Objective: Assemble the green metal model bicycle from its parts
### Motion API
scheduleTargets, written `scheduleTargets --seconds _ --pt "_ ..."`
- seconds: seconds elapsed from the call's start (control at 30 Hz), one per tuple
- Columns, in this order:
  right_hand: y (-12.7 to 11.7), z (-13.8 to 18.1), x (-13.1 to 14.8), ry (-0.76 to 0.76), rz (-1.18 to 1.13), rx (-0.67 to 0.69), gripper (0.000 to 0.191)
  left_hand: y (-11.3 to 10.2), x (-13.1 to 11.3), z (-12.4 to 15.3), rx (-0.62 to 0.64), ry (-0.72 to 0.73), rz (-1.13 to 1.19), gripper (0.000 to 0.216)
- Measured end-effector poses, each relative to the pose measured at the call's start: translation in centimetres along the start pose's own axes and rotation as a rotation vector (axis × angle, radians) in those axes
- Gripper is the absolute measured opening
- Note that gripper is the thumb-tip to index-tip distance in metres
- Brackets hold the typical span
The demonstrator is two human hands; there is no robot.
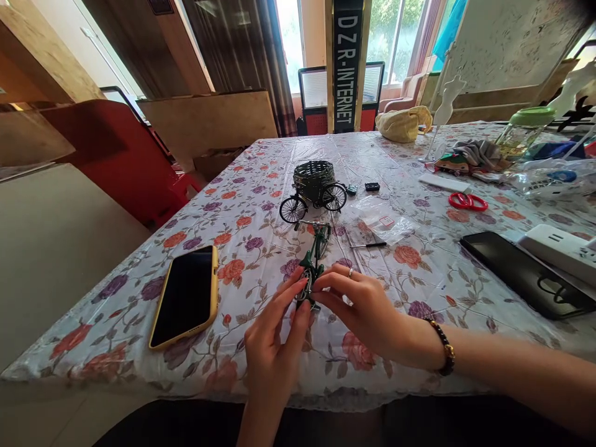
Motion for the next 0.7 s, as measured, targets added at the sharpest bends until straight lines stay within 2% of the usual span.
scheduleTargets --seconds 0.57,0.7 --pt "0.44 0.54 -0.60 0.015 0.040 -0.008 0.015 0.11 -0.17 0.28 -0.007 0.052 -0.026 0.028" --pt "0.54 0.76 -0.71 0.016 0.011 -0.013 0.014 0.10 -0.34 0.36 -0.006 0.074 -0.092 0.026"
Point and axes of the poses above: each hand's wrist, its own z-axis away from the middle knuckle, its own y-axis out of the palm, x = y × z, the point moved 7 cm from there along -z, towards the middle knuckle, and after that the axes turned 1 degree about -x, right-handed, at the moved point
